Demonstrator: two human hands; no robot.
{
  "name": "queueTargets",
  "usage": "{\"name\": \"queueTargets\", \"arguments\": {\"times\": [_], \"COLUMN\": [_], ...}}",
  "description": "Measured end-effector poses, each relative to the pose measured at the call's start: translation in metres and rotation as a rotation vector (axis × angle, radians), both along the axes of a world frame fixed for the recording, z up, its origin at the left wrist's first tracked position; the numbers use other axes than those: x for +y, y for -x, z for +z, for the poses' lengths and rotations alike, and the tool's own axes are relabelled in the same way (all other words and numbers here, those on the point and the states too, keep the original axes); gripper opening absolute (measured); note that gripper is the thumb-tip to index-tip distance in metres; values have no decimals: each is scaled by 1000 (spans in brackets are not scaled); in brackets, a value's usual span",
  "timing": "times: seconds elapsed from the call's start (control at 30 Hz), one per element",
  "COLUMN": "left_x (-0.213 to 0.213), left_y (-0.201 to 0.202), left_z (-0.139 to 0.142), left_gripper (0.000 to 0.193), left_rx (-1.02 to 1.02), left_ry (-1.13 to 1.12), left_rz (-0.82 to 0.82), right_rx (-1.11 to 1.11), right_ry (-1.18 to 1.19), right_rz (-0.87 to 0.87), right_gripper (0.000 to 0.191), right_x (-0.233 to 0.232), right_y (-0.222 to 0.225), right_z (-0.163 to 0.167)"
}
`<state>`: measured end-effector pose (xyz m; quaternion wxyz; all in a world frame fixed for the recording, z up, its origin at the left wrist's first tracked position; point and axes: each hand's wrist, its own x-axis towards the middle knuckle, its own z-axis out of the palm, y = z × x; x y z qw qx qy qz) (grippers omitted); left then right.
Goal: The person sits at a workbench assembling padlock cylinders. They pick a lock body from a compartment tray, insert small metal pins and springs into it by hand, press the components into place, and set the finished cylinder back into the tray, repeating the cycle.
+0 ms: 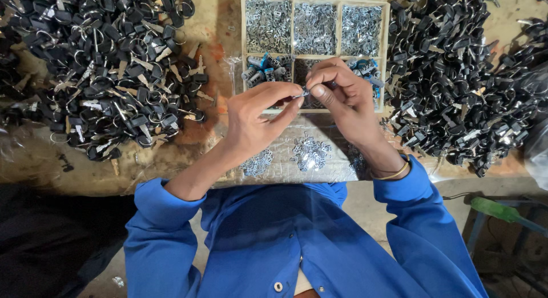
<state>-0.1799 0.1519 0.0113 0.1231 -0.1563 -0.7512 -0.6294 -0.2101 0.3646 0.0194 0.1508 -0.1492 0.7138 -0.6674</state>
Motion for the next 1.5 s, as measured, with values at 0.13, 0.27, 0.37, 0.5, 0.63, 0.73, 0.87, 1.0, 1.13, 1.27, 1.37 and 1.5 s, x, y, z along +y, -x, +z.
{"name": "queueTargets", "arguments": {"times": [0.13,0.27,0.37,0.5,0.63,0.73,0.87,1.0,1.13,1.27,1.37,1.5], "left_x": [0,1,1,2,0,-2,-2,-4,-4,0,0,0], "left_y": [-1,0,-2,-3,-4,-5,-4,-5,-3,-3,-3,-5], "left_z": [1,-1,-3,-3,-3,-4,-5,-5,-7,-9,-10,-11], "left_gripper": [21,20,19,18,18,19,19,19,19,19,21,22], "left_rx": [65,115,157,161,147,160,188,193,223,200,195,152], "left_ry": [29,76,143,128,88,100,119,134,145,128,132,117], "left_rz": [33,52,89,100,101,102,99,89,98,128,115,109], "right_rx": [-76,-62,-36,13,-29,51,170,213,335,367,479,534], "right_ry": [71,133,87,70,85,24,-147,-130,-312,-304,-375,-433], "right_rz": [-30,-41,-54,-65,-138,-81,-90,-48,-23,-44,-54,-29], "right_gripper": [7,6,5,6,6,8,12,12,11,12,14,15], "right_x": [-5,-10,-11,-10,-8,-8,-9,-11,-10,-12,-13,-12], "right_y": [-6,-9,-12,-12,-12,-12,-12,-11,-10,-9,-8,-8], "right_z": [-8,-15,-17,-16,-12,-9,-4,2,9,13,15,21]}}
